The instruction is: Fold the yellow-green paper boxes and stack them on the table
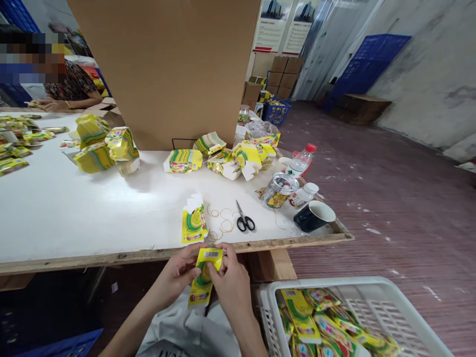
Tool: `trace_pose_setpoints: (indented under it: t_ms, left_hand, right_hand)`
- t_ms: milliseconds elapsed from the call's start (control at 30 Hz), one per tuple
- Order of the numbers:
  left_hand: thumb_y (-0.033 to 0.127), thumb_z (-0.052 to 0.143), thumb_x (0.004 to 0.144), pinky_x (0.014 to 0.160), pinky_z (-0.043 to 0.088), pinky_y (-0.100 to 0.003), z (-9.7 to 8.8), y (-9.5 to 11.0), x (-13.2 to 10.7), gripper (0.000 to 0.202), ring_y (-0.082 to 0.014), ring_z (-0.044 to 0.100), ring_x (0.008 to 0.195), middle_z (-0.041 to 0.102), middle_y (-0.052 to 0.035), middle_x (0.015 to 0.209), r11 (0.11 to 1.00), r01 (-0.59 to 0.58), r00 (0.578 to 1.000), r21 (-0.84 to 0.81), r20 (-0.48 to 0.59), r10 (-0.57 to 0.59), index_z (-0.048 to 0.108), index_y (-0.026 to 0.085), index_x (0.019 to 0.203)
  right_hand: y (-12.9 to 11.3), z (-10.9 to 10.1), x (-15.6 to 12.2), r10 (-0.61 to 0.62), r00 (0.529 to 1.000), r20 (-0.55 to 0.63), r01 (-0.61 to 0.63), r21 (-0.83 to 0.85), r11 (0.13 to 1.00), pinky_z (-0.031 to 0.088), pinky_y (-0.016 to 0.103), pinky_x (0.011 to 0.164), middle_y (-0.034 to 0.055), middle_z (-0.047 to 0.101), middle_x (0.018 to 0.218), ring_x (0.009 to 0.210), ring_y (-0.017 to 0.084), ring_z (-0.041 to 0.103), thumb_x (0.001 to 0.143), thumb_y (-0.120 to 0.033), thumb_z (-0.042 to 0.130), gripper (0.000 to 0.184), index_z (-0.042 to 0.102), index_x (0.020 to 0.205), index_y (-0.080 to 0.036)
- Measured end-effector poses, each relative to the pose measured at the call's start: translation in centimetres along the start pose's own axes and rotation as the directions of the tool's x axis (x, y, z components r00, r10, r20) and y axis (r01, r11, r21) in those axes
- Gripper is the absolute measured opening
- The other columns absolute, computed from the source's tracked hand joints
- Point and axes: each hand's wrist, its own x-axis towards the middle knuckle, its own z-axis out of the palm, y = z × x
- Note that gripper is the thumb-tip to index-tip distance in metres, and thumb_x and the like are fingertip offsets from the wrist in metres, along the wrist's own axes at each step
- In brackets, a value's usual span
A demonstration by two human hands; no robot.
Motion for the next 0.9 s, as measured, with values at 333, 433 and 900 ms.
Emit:
trace_pose_setpoints:
  t_ms: [333, 433, 900]
  left_hand:
    - [0.029, 0.068, 0.084, 0.093, 0.052, -0.04, 1.2, 0.2, 1.4, 0.052, -0.0284, 0.066, 0.112, 0.069, -0.0139, 0.124, 0.99, -0.053, 0.985, 0.128, 0.17, 0.031, 0.054, 0.022, 0.134]
    - [0.027, 0.06, 0.088, 0.117, 0.027, -0.054, -0.5, -0.4, 3.2, 0.049, -0.0313, 0.042, 0.139, 0.053, -0.0136, 0.146, 0.805, -0.146, 0.981, 0.575, -0.024, 0.195, 0.053, 0.023, 0.136]
    - [0.028, 0.051, 0.093, 0.108, 0.045, -0.047, -3.9, -2.9, 4.6, 0.044, -0.0271, 0.058, 0.127, 0.064, -0.0147, 0.134, 0.804, -0.191, 0.935, 0.564, -0.145, 0.324, 0.049, 0.021, 0.136]
  right_hand:
    - [2.5, -6.9, -1.9, -0.121, 0.99, -0.074, 0.119, -0.026, 0.993, 0.055, 0.033, 0.078, 0.0082, 0.075, 0.105, 0.093, 0.026, 0.07, 0.088, -0.048, 0.058, 0.032, 0.074, 0.104, -0.025]
    - [5.4, -12.6, -3.7, -0.136, 0.955, -0.262, 0.019, -0.404, 0.914, 0.053, 0.044, 0.072, 0.0079, 0.077, 0.089, 0.082, 0.033, 0.069, 0.077, -0.059, 0.063, 0.035, 0.078, 0.088, -0.029]
    - [1.1, 5.7, 8.5, -0.061, 0.964, -0.259, 0.016, -0.171, 0.985, 0.04, 0.044, 0.081, 0.0126, 0.072, 0.082, 0.091, 0.034, 0.061, 0.079, -0.043, 0.061, 0.024, 0.068, 0.073, -0.02]
